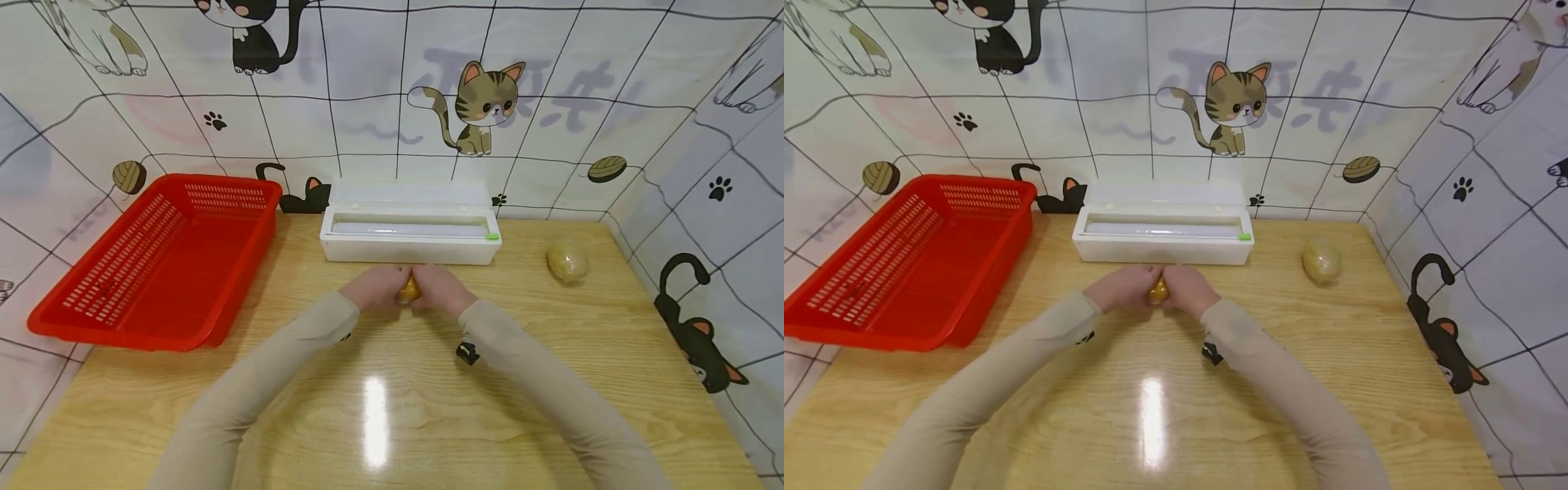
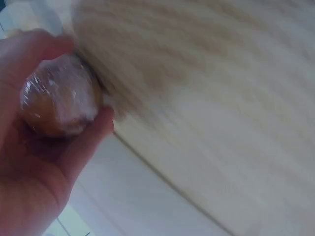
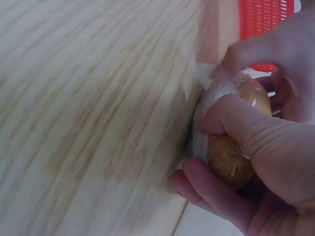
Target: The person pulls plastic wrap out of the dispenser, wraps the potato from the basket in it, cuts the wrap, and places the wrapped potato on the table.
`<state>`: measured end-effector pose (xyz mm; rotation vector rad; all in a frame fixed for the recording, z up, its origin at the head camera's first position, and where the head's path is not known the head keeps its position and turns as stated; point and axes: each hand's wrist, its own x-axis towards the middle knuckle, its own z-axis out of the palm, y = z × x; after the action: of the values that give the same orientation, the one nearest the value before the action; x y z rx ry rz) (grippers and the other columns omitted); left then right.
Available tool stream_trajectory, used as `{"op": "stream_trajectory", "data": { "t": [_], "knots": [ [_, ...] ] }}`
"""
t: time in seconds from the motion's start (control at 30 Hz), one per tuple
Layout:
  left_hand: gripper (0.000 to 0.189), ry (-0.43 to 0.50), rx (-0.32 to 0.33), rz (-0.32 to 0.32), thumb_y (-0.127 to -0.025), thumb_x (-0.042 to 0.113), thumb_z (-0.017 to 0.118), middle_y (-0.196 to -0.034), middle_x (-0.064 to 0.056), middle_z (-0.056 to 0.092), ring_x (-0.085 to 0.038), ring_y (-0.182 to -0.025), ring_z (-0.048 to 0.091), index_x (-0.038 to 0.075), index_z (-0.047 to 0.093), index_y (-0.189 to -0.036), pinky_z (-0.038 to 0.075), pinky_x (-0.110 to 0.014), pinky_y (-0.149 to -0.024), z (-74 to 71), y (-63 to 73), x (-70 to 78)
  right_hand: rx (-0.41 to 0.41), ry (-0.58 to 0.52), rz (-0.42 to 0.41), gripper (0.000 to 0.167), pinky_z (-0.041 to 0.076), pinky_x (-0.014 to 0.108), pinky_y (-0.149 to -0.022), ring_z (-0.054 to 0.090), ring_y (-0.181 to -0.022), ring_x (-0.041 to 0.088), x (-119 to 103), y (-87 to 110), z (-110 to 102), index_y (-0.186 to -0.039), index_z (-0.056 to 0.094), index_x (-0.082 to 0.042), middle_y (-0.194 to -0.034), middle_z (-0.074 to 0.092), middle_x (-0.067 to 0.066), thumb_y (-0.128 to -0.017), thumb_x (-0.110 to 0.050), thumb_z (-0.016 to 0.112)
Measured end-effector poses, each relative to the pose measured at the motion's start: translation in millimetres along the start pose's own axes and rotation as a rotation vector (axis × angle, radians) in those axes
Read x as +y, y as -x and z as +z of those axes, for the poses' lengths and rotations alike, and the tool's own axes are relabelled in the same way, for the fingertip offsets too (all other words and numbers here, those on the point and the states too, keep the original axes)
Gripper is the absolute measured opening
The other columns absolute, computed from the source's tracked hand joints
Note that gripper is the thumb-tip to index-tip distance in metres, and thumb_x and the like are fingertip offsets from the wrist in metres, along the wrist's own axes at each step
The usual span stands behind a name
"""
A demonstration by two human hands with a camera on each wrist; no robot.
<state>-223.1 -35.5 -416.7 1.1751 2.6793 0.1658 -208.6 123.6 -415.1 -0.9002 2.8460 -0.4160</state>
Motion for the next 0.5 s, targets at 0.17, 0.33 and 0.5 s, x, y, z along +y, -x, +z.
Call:
{"op": "stream_trajectory", "data": {
  "t": [0.17,0.33,0.5],
  "knots": [
    [0.045,-0.049,0.093,0.023,-0.084,0.014,0.075,-0.1,-0.012,0.062,-0.022,-0.09,0.062,-0.005,0.052,-0.117,0.05,-0.032,-0.083,6.1,1.1,2.0,-0.036,0.037,0.034,0.051,0.048,0.041,-0.089,0.062,-0.094,0.032,-4,2.4,-1,-0.112,0.057,0.006,-0.099,0.065,0.017,-0.072,-0.01,0.084],
    [0.047,-0.021,0.092,-0.009,-0.084,0.014,0.075,-0.104,-0.011,0.06,-0.022,-0.091,0.061,-0.002,0.051,-0.121,0.05,-0.031,-0.082,10.4,5.2,2.2,-0.043,0.1,0.07,0.045,0.05,0.042,-0.084,0.062,-0.088,0.031,-9,5.9,0,-0.105,0.058,0.005,-0.094,0.064,0.016,-0.073,-0.011,0.084],
    [0.074,0.124,-0.009,-0.045,-0.085,0.03,0.075,-0.124,-0.015,0.054,-0.023,-0.106,0.057,-0.001,0.038,-0.14,0.046,-0.032,-0.092,6.6,7.7,2.8,-0.119,0.154,0.139,0.066,0.05,0.045,-0.086,0.059,-0.1,0.034,-14,9.6,-5,-0.123,0.051,0.008,-0.11,0.06,0.02,-0.078,-0.029,0.082]
  ]
}}
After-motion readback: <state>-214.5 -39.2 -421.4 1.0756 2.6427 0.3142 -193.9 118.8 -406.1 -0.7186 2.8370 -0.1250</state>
